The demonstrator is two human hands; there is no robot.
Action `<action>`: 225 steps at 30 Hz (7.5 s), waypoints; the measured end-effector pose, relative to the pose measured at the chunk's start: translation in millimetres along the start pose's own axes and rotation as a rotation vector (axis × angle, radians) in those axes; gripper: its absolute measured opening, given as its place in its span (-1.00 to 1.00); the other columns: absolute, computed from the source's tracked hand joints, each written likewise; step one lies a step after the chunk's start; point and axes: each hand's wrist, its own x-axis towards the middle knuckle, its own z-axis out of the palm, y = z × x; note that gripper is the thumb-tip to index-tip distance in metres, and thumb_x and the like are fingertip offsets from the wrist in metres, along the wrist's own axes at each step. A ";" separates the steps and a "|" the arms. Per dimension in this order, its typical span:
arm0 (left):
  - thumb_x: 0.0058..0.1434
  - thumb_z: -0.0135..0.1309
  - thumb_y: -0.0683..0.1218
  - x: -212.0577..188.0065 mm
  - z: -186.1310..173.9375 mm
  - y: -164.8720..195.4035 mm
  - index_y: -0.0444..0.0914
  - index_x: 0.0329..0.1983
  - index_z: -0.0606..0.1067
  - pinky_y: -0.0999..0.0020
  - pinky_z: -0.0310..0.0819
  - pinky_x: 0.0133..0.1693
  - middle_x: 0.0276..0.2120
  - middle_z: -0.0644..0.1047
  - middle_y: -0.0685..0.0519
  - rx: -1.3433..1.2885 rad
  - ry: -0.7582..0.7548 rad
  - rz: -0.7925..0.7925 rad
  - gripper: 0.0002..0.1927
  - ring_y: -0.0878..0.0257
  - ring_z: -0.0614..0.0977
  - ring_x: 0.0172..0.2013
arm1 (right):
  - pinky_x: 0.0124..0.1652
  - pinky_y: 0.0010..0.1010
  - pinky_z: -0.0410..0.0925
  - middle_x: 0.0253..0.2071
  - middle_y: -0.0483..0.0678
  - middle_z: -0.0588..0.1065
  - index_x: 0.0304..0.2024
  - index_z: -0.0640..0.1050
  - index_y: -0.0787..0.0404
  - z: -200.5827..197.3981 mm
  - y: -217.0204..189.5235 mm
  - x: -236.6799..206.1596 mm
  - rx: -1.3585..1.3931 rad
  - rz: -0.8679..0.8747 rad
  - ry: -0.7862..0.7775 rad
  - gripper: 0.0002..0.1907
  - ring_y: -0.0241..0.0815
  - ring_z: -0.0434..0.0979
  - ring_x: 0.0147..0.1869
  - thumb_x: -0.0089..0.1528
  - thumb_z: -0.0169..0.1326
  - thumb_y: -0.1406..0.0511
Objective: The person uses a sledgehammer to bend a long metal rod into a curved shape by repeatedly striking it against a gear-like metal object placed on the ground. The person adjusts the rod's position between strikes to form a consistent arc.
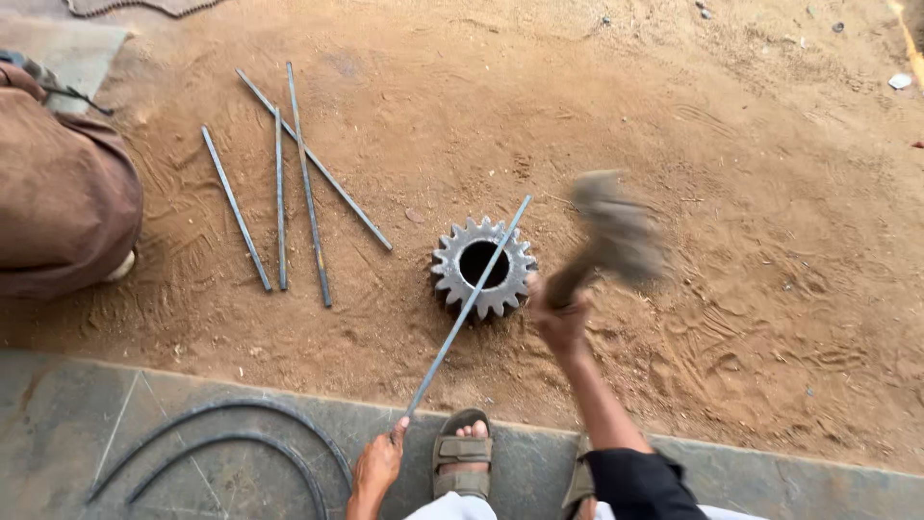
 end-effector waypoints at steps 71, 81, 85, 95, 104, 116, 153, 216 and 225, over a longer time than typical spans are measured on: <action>0.18 -0.32 0.58 -33.8 -18.7 -78.7 -0.31 -0.10 0.66 -0.06 0.47 0.07 -0.13 0.61 -0.39 0.036 -0.023 -0.196 -0.03 -0.28 0.63 0.03 | -0.33 -0.18 0.33 -0.49 0.20 0.55 -0.09 0.58 0.24 21.7 90.2 -70.6 -0.468 0.505 -0.111 -0.76 0.06 0.59 -0.44 0.24 0.11 0.26; 0.23 -0.13 0.47 -5.4 -14.6 17.4 -0.25 0.04 0.60 -0.10 0.48 -0.03 -0.09 0.60 -0.30 -0.105 0.155 0.109 -0.22 -0.29 0.60 -0.03 | -0.11 -0.03 0.51 -0.31 0.26 0.63 -0.22 0.68 0.29 12.4 81.9 -117.0 -0.651 0.652 -0.202 -0.72 0.20 0.68 -0.18 0.10 0.14 0.25; 0.30 0.03 0.21 8.6 -23.3 96.5 -0.24 0.09 0.55 -0.04 0.57 -0.06 -0.15 0.67 -0.25 -0.414 -0.057 0.275 -0.49 -0.19 0.70 -0.08 | -0.19 -0.08 0.51 -0.44 0.19 0.64 -0.22 0.66 0.26 16.0 76.5 -124.2 -0.530 0.710 -0.212 -0.75 0.10 0.72 -0.34 0.13 0.09 0.27; 0.31 0.05 0.01 14.7 -28.5 144.8 -0.25 -0.06 0.55 -0.03 0.50 -0.08 -0.16 0.63 -0.15 -0.165 0.286 0.422 -0.73 -0.10 0.65 -0.10 | -0.49 -0.25 0.44 -0.65 0.02 0.55 -0.37 0.60 0.29 6.9 67.1 -123.2 -0.444 0.766 -0.270 -0.80 -0.11 0.62 -0.61 0.13 0.13 0.25; 0.43 -0.20 0.19 39.4 -10.7 141.8 -0.32 0.02 0.55 -0.13 0.44 -0.01 -0.06 0.57 -0.33 -0.312 0.239 0.429 -0.47 -0.33 0.57 -0.03 | -0.46 -0.30 0.38 -0.59 -0.04 0.54 -0.25 0.56 0.26 8.2 76.2 -117.9 -0.345 0.671 -0.225 -0.54 -0.20 0.55 -0.55 0.12 0.31 0.01; 0.39 -0.57 0.45 60.7 3.5 153.2 -0.48 -0.06 0.58 -0.18 0.62 -0.08 -0.19 0.66 -0.38 -0.127 -0.129 0.104 -0.01 -0.26 0.75 -0.12 | -0.62 -0.37 0.38 -0.60 -0.09 0.48 -0.22 0.52 0.24 15.4 82.8 -111.9 -0.240 0.745 -0.199 -0.45 -0.29 0.46 -0.67 0.17 0.24 -0.11; 0.34 -0.45 0.45 39.1 -5.3 111.9 -0.28 -0.04 0.59 -0.28 0.48 -0.07 -0.25 0.60 -0.42 -0.107 0.094 0.186 -0.16 -0.41 0.61 -0.12 | -0.34 -0.33 0.59 -0.33 -0.03 0.51 -0.09 0.44 0.21 -33.9 -6.7 -8.4 0.505 -0.508 0.174 -0.89 -0.26 0.57 -0.35 0.45 0.06 0.30; 0.22 -0.46 0.59 -12.1 -13.6 -38.7 -0.34 -0.17 0.67 -0.16 0.44 0.14 -0.10 0.57 -0.47 0.036 -0.033 -0.104 0.02 -0.37 0.56 0.10 | -0.56 -0.56 0.51 -0.48 -0.09 0.48 -0.28 0.50 0.26 -56.6 -55.6 12.3 0.430 -0.340 0.199 -0.85 -0.31 0.55 -0.54 0.33 0.16 0.31; 0.22 -0.48 0.59 -26.6 -43.1 -25.2 -0.38 -0.20 0.68 -0.14 0.46 0.12 -0.14 0.58 -0.47 0.035 -0.006 -0.144 0.06 -0.34 0.61 0.07 | -0.69 -0.37 0.28 -0.62 -0.14 0.44 -0.06 0.34 -0.32 32.5 70.4 -58.8 -0.171 0.695 -0.245 -0.65 -0.23 0.36 -0.73 0.24 0.13 0.27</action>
